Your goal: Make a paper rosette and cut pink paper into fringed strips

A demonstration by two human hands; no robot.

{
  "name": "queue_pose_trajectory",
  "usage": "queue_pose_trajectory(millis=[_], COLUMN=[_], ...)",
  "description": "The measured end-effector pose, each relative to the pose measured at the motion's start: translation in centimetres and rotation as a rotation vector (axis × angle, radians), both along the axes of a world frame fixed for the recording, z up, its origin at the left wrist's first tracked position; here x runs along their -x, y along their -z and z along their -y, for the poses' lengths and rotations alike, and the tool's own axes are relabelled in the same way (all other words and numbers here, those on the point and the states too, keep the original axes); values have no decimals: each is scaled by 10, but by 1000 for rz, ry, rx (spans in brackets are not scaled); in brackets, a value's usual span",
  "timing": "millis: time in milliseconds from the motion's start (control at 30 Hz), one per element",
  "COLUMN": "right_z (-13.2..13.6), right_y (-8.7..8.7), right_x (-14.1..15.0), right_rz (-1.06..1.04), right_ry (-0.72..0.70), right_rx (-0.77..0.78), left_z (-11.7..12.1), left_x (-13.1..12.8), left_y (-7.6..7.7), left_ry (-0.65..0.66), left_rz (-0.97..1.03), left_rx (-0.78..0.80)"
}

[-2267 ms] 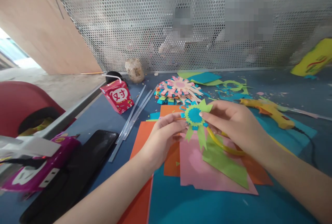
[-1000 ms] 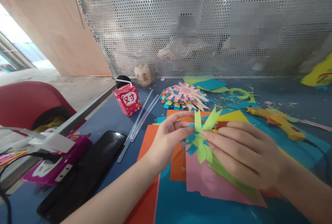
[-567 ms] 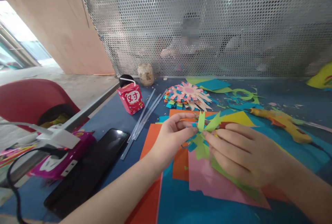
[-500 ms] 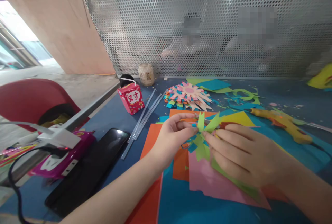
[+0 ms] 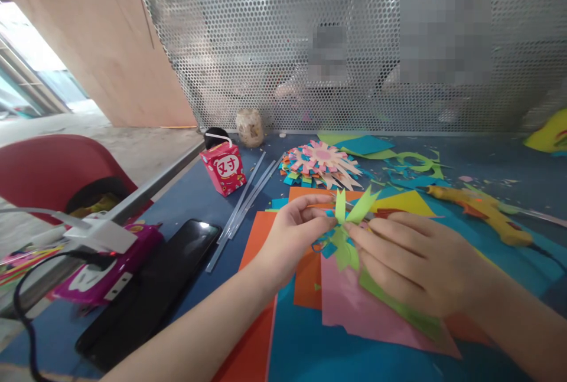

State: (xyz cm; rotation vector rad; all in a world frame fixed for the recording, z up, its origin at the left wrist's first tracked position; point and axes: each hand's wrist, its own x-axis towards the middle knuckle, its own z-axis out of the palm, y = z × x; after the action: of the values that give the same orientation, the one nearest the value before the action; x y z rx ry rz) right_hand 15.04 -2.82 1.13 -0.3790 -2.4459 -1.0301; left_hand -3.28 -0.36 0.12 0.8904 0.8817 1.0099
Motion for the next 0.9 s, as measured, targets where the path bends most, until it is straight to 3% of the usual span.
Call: queue_pose_trajectory(millis=[400, 500, 633, 767, 900], right_z=[-8, -11, -13, -14, -15], right_y=[5, 9, 14, 13, 11], right_x=[-1, -1, -2, 1, 5], right_rz=[-217, -312, -446, -688, -971], right_ry=[7, 28, 68, 102, 98], right_rx=[171, 281, 418, 537, 838], left_z=[-3, -4, -7, -9, -8], left_x=[2, 1, 3, 7, 8], left_y=[6, 4, 5, 7, 8], left_ry=[37, -38, -181, -114, -74], left_rz=[-59, -120, -252, -454, -488], left_rx=[4, -53, -291, -635, -808])
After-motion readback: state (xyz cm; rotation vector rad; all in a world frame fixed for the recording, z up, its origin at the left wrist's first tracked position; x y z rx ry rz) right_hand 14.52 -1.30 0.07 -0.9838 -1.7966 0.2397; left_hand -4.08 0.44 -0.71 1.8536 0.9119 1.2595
